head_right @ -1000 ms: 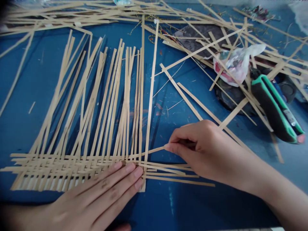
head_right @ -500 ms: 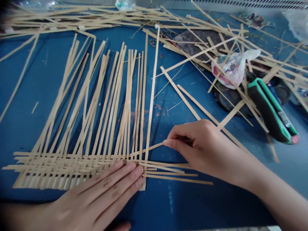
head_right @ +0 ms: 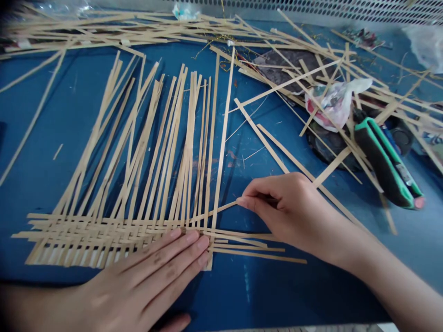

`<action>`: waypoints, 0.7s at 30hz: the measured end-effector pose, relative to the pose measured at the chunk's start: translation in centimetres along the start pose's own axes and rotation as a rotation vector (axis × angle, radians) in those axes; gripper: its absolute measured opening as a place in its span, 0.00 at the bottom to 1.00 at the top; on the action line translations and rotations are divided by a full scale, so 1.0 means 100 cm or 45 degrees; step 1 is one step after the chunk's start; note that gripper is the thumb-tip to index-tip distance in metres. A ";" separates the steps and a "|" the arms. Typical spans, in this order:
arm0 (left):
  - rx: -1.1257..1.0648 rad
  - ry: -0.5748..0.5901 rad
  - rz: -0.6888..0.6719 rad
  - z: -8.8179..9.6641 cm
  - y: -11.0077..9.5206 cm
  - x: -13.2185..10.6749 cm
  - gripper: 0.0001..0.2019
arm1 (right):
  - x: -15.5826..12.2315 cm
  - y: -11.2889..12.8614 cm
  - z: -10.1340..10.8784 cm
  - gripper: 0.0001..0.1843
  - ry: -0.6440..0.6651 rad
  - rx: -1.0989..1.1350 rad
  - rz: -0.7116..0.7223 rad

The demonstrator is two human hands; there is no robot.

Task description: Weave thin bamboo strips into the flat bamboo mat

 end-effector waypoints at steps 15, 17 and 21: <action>-0.005 -0.009 0.019 -0.002 -0.001 0.000 0.23 | 0.003 0.007 -0.002 0.13 -0.040 -0.005 0.071; -0.010 -0.024 0.027 -0.001 -0.001 0.000 0.23 | 0.004 0.009 -0.001 0.12 -0.078 -0.019 0.121; -0.018 -0.009 -0.002 -0.001 -0.001 -0.001 0.23 | 0.006 0.011 -0.002 0.12 -0.134 -0.073 0.180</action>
Point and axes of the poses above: each hand's wrist, its own x-axis towards the middle knuckle, its own z-axis out of the back of the hand, y = z × x, the point moved 4 cm from there along x, towards the middle knuckle, and after that the axes turned 12 degrees about y, right-handed, at the moved point
